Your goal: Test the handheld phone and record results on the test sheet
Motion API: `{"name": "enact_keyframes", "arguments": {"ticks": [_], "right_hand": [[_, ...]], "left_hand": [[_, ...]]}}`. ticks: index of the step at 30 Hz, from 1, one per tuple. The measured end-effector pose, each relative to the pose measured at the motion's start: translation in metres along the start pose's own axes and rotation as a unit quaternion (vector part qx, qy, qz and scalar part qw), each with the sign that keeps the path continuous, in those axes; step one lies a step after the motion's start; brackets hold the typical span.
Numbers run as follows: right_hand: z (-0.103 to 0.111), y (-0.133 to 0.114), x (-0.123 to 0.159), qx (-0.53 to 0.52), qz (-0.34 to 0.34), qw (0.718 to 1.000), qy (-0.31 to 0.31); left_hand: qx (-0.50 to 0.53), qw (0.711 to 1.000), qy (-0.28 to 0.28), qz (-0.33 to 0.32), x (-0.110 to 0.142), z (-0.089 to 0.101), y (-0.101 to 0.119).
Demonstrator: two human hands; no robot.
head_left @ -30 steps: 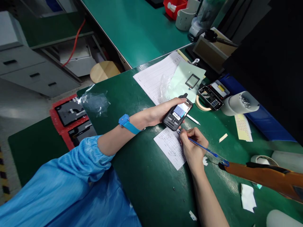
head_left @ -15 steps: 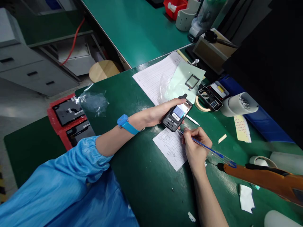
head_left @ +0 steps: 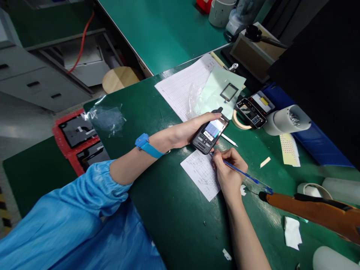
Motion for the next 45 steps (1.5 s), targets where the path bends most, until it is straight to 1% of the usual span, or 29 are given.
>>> {"name": "enact_keyframes", "arguments": {"ticks": [5, 9, 12, 14, 17, 20, 22, 25, 28, 31, 33, 36, 39, 45], "right_hand": [[0.001, -0.003, 0.001, -0.034, -0.009, 0.999, 0.003], [0.003, -0.003, 0.002, -0.092, -0.047, 0.995, 0.013], [0.004, -0.002, 0.001, -0.102, -0.068, 0.992, 0.021], [0.005, -0.004, 0.0, -0.096, -0.066, 0.993, 0.023], [0.008, -0.012, -0.003, -0.069, -0.046, 0.996, 0.017], [0.008, -0.022, -0.005, -0.041, -0.022, 0.999, -0.001], [0.005, -0.025, -0.006, -0.033, -0.018, 0.999, -0.015], [-0.002, -0.021, -0.007, -0.033, -0.038, 0.999, -0.018], [-0.008, -0.012, -0.007, -0.037, -0.066, 0.997, 0.002], [-0.007, -0.007, -0.007, -0.047, -0.074, 0.996, 0.034], [-0.006, -0.005, -0.007, -0.061, -0.081, 0.994, 0.042], [-0.006, -0.004, -0.006, -0.084, -0.093, 0.992, 0.028], [-0.007, -0.002, -0.005, -0.091, -0.091, 0.992, 0.015], [-0.005, -0.001, -0.004, -0.108, -0.085, 0.99, 0.022]], "left_hand": [[-0.007, 1.0, 0.009, 0.004, 0.002, -0.002, 0.001], [-0.018, 1.0, 0.011, 0.002, 0.003, -0.001, 0.003], [-0.022, 1.0, 0.011, -0.003, 0.003, 0.001, 0.004], [-0.019, 1.0, 0.011, 0.0, 0.003, 0.001, 0.004], [-0.01, 1.0, 0.01, 0.005, 0.002, 0.001, 0.003], [-0.001, 1.0, 0.017, 0.007, 0.002, -0.001, 0.005], [0.003, 1.0, 0.021, 0.01, 0.002, -0.002, 0.005], [0.006, 1.0, 0.024, 0.013, 0.002, -0.003, 0.005], [0.009, 1.0, 0.023, 0.012, 0.002, -0.001, 0.005], [0.01, 1.0, 0.013, 0.013, 0.002, -0.001, 0.005], [0.009, 1.0, 0.009, 0.015, 0.002, -0.001, 0.005], [0.009, 1.0, 0.01, 0.013, 0.003, 0.0, 0.005], [0.006, 1.0, 0.009, 0.007, 0.003, 0.001, 0.004], [-0.009, 1.0, 0.01, 0.002, 0.002, 0.006, 0.005]]}}
Point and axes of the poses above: each hand's wrist, its own x-axis away from the middle knuckle, its own z-axis out of the back of the hand, y = z × x, the point moved 6 cm from there along -x, towards the middle knuckle, and after that the axes turned 4 degrees about y, right-handed, at the moved point
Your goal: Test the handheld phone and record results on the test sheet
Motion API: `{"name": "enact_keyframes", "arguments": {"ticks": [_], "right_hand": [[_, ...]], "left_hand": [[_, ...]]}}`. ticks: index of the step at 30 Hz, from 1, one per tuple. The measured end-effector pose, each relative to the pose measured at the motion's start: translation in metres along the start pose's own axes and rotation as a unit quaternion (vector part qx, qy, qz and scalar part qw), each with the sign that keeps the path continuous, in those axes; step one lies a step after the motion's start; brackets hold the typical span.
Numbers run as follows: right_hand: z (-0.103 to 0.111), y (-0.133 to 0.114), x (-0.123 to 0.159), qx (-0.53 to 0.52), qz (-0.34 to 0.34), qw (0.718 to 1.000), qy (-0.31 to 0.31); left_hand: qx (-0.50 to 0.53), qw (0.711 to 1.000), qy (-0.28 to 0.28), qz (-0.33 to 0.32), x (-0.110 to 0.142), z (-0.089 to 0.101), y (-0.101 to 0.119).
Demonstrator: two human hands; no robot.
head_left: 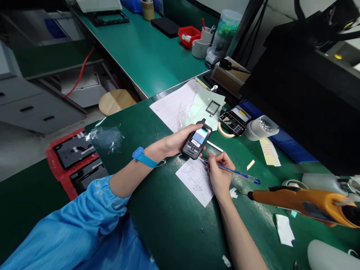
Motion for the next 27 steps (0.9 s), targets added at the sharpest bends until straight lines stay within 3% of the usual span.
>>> {"name": "enact_keyframes", "arguments": {"ticks": [27], "right_hand": [[0.0002, -0.0014, 0.0018, -0.037, -0.03, 0.999, 0.021]], "left_hand": [[-0.022, 1.0, 0.002, -0.002, 0.0004, 0.0038, 0.0004]]}}
Point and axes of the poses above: each hand's wrist, its own x-axis away from the middle knuckle, its own z-axis out of the back of the hand, y = z × x, the point moved 6 cm from there along -x, towards the middle knuckle, and after that the axes turned 4 degrees about y, right-handed, at the moved point
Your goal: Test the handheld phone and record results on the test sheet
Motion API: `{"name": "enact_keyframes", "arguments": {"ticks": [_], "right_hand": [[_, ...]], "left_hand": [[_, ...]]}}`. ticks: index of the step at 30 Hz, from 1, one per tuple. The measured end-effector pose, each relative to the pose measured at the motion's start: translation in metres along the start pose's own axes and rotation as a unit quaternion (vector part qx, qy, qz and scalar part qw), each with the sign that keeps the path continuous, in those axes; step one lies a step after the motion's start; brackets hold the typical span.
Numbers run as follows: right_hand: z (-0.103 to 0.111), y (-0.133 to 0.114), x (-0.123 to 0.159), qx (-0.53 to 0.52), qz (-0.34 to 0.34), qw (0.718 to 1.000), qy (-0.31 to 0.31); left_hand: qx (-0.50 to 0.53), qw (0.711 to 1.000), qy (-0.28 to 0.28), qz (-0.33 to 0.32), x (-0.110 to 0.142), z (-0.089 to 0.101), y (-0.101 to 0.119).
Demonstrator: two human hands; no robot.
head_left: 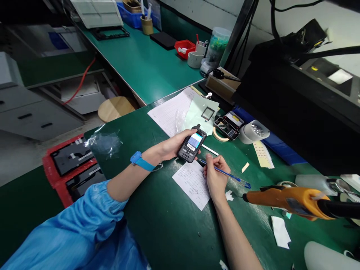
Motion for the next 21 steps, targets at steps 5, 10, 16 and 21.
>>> {"name": "enact_keyframes", "arguments": {"ticks": [5, 10, 16, 21], "right_hand": [[-0.0006, 0.0003, 0.0003, 0.004, 0.002, 1.0, -0.003], [-0.0007, 0.0006, -0.0002, 0.016, 0.01, 1.0, -0.01], [0.0004, 0.0022, -0.0001, 0.029, 0.009, 0.999, -0.012], [0.0007, 0.0055, -0.0001, 0.056, 0.028, 0.998, -0.025]], "left_hand": [[0.008, 1.0, 0.0, 0.004, 0.0001, -0.0011, -0.0007], [0.015, 1.0, -0.007, 0.001, -0.0017, -0.0003, -0.0024], [0.015, 1.0, -0.01, -0.002, -0.0017, -0.0008, -0.0014], [0.011, 1.0, -0.006, -0.002, -0.0012, -0.0016, -0.0015]]}}
Point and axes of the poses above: each hand's wrist, its own x-axis away from the middle knuckle, its own z-axis out of the back of the hand, y = z × x, the point moved 6 cm from there along -x, towards the middle knuckle, and after that the axes turned 4 degrees about y, right-handed, at the moved point
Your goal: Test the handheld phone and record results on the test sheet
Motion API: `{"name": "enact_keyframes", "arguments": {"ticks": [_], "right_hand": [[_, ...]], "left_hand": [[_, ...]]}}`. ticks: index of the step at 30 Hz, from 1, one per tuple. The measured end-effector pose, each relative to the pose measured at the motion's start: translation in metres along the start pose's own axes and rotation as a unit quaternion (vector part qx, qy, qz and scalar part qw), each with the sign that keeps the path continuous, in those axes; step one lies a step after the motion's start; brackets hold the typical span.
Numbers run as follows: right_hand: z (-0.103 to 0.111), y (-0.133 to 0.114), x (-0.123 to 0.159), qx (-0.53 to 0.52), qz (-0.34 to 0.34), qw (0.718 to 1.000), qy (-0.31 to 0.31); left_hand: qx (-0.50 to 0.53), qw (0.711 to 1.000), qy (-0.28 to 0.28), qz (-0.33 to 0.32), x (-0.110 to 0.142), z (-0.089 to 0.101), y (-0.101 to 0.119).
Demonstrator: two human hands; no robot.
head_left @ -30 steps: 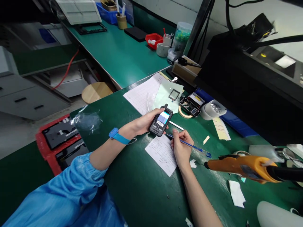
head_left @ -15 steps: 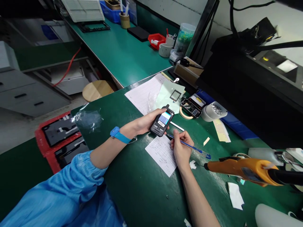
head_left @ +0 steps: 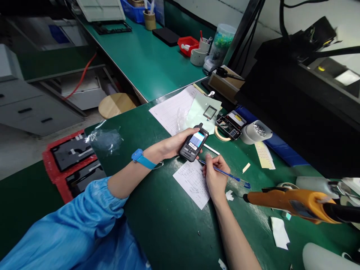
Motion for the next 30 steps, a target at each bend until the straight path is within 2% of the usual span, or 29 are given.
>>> {"name": "enact_keyframes", "arguments": {"ticks": [9, 16, 27, 30], "right_hand": [[0.003, -0.009, 0.001, 0.068, 0.066, 0.995, 0.028], [0.002, -0.019, 0.002, 0.071, 0.081, 0.993, 0.043], [0.001, -0.01, 0.0, 0.069, 0.073, 0.995, 0.019], [-0.002, -0.004, 0.0, 0.068, 0.073, 0.995, -0.012]], "left_hand": [[0.007, 1.0, 0.004, 0.011, -0.002, 0.0, -0.002], [0.008, 1.0, -0.004, 0.014, -0.002, -0.002, -0.002], [0.002, 1.0, -0.007, 0.015, 0.0, -0.003, 0.0], [0.002, 1.0, -0.013, 0.011, -0.001, -0.002, -0.001]]}}
Point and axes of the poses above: each hand's wrist, its own x-axis away from the middle knuckle, its own z-axis out of the back of the hand, y = z × x, the point moved 6 cm from there along -x, towards the middle knuckle, and after that the axes turned 4 degrees about y, right-handed, at the moved point
